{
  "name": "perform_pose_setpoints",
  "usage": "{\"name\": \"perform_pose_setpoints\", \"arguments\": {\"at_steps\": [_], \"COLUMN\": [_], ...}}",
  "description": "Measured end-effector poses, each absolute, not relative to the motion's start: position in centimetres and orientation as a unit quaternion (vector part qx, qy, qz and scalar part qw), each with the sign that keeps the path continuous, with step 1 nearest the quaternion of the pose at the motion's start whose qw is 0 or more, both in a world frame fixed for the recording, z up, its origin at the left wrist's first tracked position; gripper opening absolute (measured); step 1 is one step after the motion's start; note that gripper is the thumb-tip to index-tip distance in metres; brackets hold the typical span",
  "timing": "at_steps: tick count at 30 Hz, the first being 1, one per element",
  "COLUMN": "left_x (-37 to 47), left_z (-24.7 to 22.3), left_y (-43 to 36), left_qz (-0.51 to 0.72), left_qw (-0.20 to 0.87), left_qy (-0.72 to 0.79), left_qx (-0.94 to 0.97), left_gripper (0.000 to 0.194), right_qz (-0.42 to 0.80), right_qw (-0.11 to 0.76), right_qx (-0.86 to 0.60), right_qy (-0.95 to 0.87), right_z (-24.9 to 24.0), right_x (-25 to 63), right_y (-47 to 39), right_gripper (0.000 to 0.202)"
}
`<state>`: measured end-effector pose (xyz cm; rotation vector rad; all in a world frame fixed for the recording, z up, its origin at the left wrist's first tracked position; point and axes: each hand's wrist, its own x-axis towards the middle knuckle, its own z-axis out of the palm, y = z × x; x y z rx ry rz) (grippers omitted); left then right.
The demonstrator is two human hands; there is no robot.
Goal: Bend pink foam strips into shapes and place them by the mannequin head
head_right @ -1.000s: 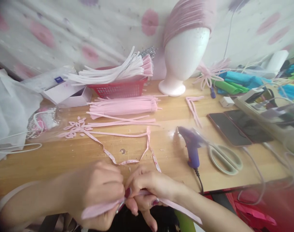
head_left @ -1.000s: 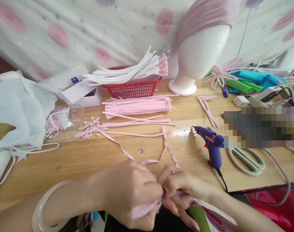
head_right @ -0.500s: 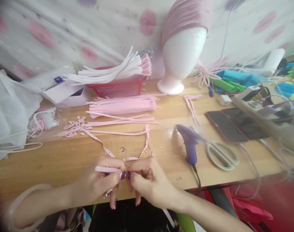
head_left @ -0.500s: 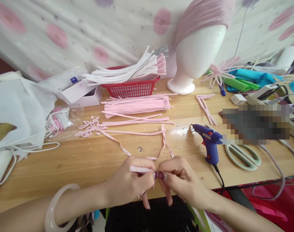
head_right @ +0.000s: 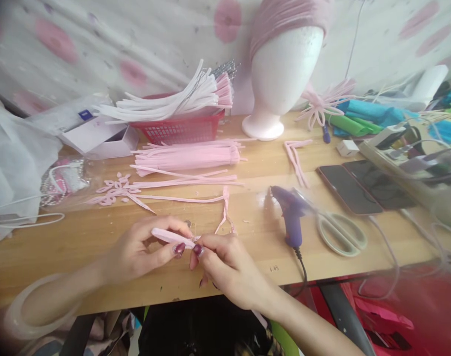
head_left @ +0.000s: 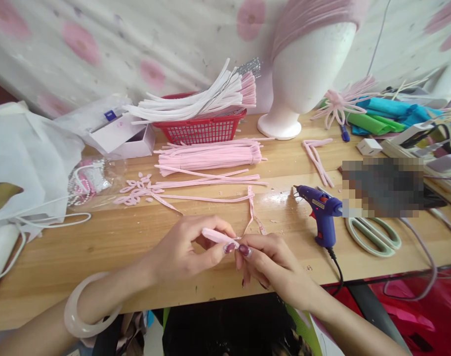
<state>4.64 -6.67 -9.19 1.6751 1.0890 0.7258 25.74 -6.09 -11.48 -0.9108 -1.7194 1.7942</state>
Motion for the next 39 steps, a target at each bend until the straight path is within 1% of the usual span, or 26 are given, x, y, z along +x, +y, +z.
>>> {"name": "perform_pose_setpoints", "arguments": {"at_steps": [2,4,6,10,13,16,20,25,29,31,33,36,39], "left_x": [4.6,4.6,4.6,4.2,3.9,3.8,4.0,4.2,4.5,4.6,4.8,5.2,5.8], "left_z": [-8.8,-8.6,-8.4,-8.4,-8.8,-9.3,-9.3,-9.1,-9.4,-9.4,-9.4,-9.5,-9.9], "left_y": [-6.7,-6.8,-7.1,-8.1,-9.0,-9.7,-9.7,-9.4,-9.7,-10.1,-10.5,-11.3,-12.2], "left_qz": [0.316,0.330,0.332,0.320,0.322,0.342,0.351,0.345,0.382,0.414,0.442,0.470,0.484], "left_qw": [0.469,0.488,0.503,0.502,0.516,0.534,0.543,0.482,0.402,0.345,0.303,0.293,0.281], "left_qy": [0.461,0.476,0.495,0.530,0.541,0.546,0.533,0.538,0.546,0.544,0.535,0.514,0.516], "left_qx": [0.684,0.653,0.626,0.604,0.580,0.547,0.546,0.599,0.628,0.643,0.654,0.655,0.649], "left_gripper": [0.016,0.023,0.023,0.021,0.019,0.018,0.016,0.010,0.010,0.015,0.022,0.034,0.037], "right_qz": [0.688,0.705,0.698,0.599,0.537,0.509,0.494,0.434,0.378,0.342,0.295,0.229,0.178], "right_qw": [0.260,0.283,0.292,0.272,0.282,0.293,0.279,0.290,0.309,0.331,0.360,0.394,0.420], "right_qx": [-0.320,-0.303,-0.302,-0.325,-0.308,-0.308,-0.304,-0.304,-0.327,-0.329,-0.328,-0.326,-0.331], "right_qy": [-0.597,-0.575,-0.581,-0.680,-0.733,-0.748,-0.765,-0.797,-0.809,-0.816,-0.822,-0.828,-0.826], "right_z": [-11.7,-11.9,-11.9,-11.6,-11.9,-12.2,-12.0,-12.2,-12.9,-13.1,-13.3,-13.4,-13.4], "right_x": [25.7,25.5,25.3,24.9,24.6,24.3,24.1,24.3,24.4,24.2,23.9,23.4,22.8], "right_y": [-6.4,-6.5,-6.6,-6.9,-7.2,-7.4,-7.5,-7.8,-8.3,-8.5,-8.7,-8.8,-8.9], "right_gripper": [0.032,0.034,0.035,0.030,0.030,0.028,0.023,0.021,0.019,0.020,0.024,0.031,0.034]}}
